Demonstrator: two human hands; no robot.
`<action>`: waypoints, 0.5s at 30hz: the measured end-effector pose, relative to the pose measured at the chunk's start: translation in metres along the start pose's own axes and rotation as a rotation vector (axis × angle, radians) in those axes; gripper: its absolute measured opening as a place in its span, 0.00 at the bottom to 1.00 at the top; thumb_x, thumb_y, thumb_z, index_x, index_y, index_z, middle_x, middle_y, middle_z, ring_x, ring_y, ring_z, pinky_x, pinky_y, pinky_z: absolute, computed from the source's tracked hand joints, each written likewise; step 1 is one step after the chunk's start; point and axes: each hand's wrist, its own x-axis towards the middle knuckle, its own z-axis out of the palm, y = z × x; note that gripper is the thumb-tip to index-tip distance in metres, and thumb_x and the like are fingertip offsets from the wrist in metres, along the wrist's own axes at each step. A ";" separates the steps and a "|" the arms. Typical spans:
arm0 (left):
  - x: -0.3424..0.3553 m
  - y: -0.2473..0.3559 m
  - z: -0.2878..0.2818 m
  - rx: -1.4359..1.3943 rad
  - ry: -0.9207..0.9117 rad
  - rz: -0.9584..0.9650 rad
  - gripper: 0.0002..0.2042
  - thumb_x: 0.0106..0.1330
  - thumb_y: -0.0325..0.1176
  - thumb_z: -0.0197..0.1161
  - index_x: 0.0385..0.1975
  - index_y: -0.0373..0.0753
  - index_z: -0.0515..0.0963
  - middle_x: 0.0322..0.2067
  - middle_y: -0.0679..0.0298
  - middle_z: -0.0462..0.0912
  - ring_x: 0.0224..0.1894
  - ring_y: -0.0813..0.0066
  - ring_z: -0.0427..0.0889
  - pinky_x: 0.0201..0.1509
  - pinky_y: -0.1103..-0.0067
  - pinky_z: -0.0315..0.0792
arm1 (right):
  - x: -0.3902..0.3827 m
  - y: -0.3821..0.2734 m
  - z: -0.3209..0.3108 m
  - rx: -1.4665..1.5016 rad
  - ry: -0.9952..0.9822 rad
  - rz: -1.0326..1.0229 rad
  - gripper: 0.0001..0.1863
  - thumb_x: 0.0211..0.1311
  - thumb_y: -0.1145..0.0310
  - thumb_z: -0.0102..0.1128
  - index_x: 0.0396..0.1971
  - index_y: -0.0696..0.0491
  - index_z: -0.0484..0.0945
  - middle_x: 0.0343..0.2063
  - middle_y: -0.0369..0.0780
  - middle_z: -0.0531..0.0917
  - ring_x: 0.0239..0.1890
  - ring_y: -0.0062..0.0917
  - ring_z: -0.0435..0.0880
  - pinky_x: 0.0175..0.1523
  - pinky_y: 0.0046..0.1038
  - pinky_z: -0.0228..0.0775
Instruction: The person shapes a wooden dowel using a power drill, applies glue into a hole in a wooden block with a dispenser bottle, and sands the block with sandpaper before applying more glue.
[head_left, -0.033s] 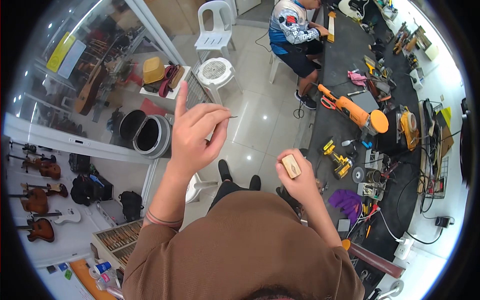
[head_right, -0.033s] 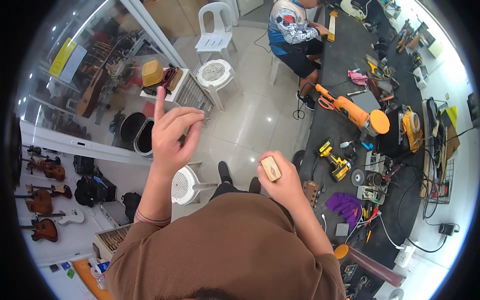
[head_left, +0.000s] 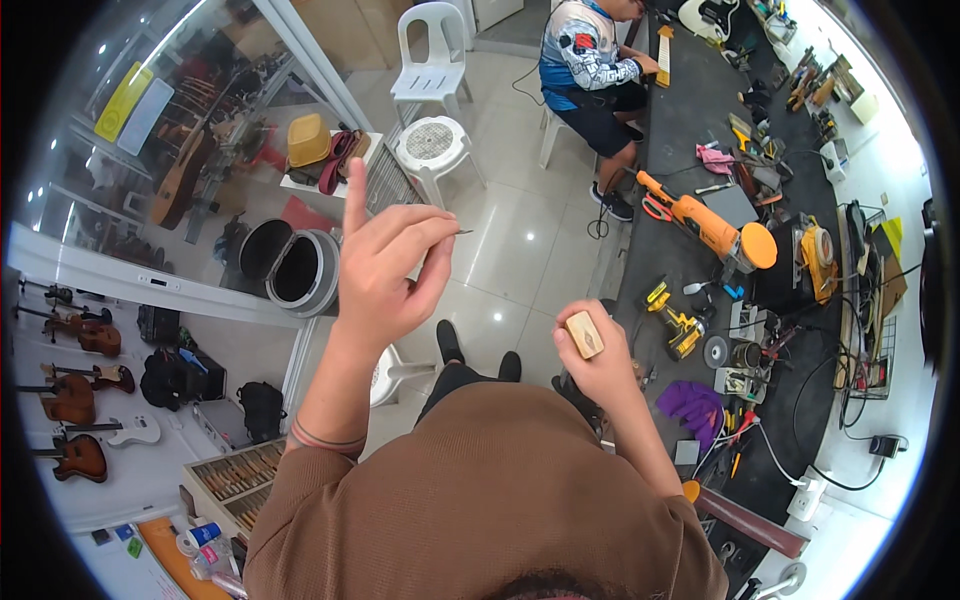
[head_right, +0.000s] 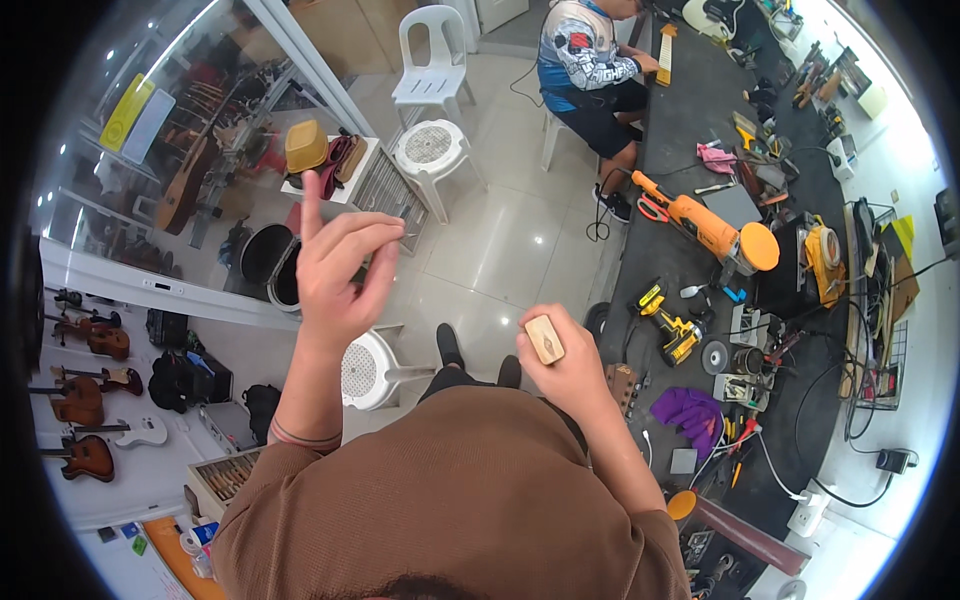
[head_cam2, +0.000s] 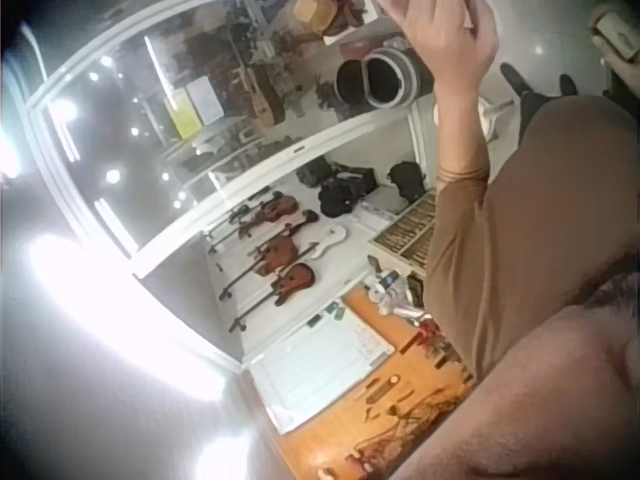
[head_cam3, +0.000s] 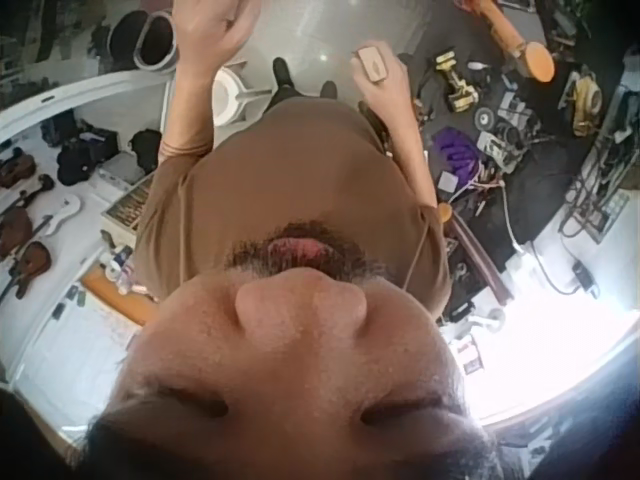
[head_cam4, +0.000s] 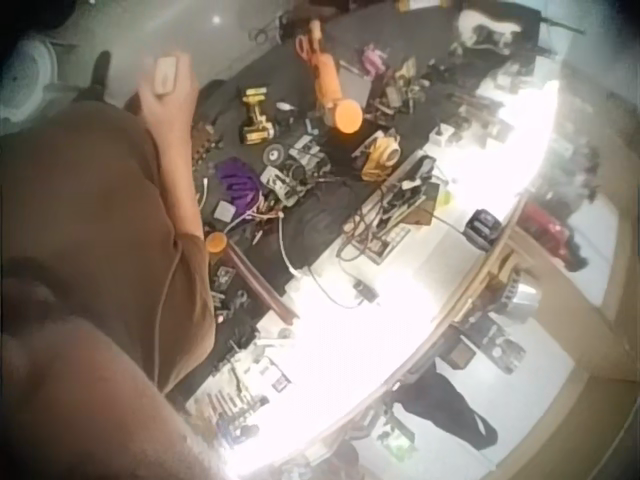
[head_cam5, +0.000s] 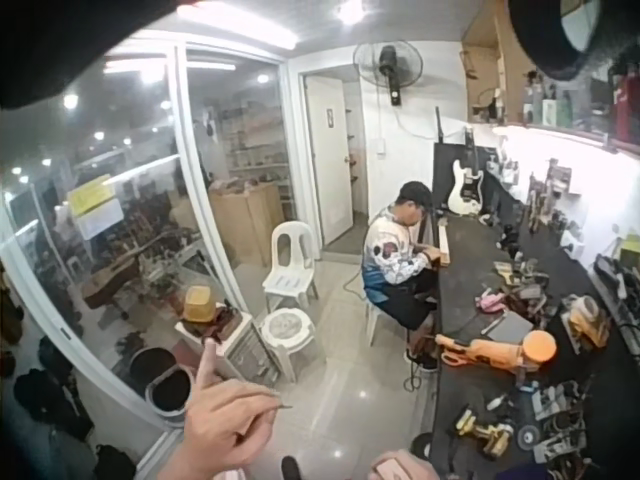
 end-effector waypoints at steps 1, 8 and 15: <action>0.004 0.000 -0.007 0.024 0.053 0.025 0.09 0.60 0.18 0.73 0.38 0.40 0.89 0.36 0.66 0.93 0.37 0.68 0.91 0.93 0.46 0.45 | 0.000 0.001 0.000 -0.002 0.015 -0.003 0.09 0.74 0.74 0.70 0.48 0.54 0.81 0.34 0.40 0.86 0.36 0.27 0.88 0.44 0.30 0.79; 0.015 -0.005 -0.017 0.014 0.294 0.084 0.10 0.59 0.15 0.68 0.36 0.36 0.88 0.32 0.62 0.93 0.35 0.68 0.92 0.93 0.46 0.34 | -0.004 0.003 -0.002 -0.045 0.040 -0.026 0.08 0.74 0.75 0.70 0.48 0.54 0.81 0.33 0.38 0.86 0.35 0.25 0.86 0.43 0.30 0.78; -0.066 -0.080 0.085 -0.491 0.006 -0.701 0.06 0.74 0.29 0.66 0.33 0.37 0.86 0.26 0.68 0.84 0.32 0.72 0.85 0.93 0.46 0.34 | -0.002 0.001 0.003 -0.050 -0.005 -0.040 0.08 0.74 0.75 0.70 0.48 0.54 0.81 0.34 0.38 0.87 0.35 0.26 0.87 0.44 0.30 0.79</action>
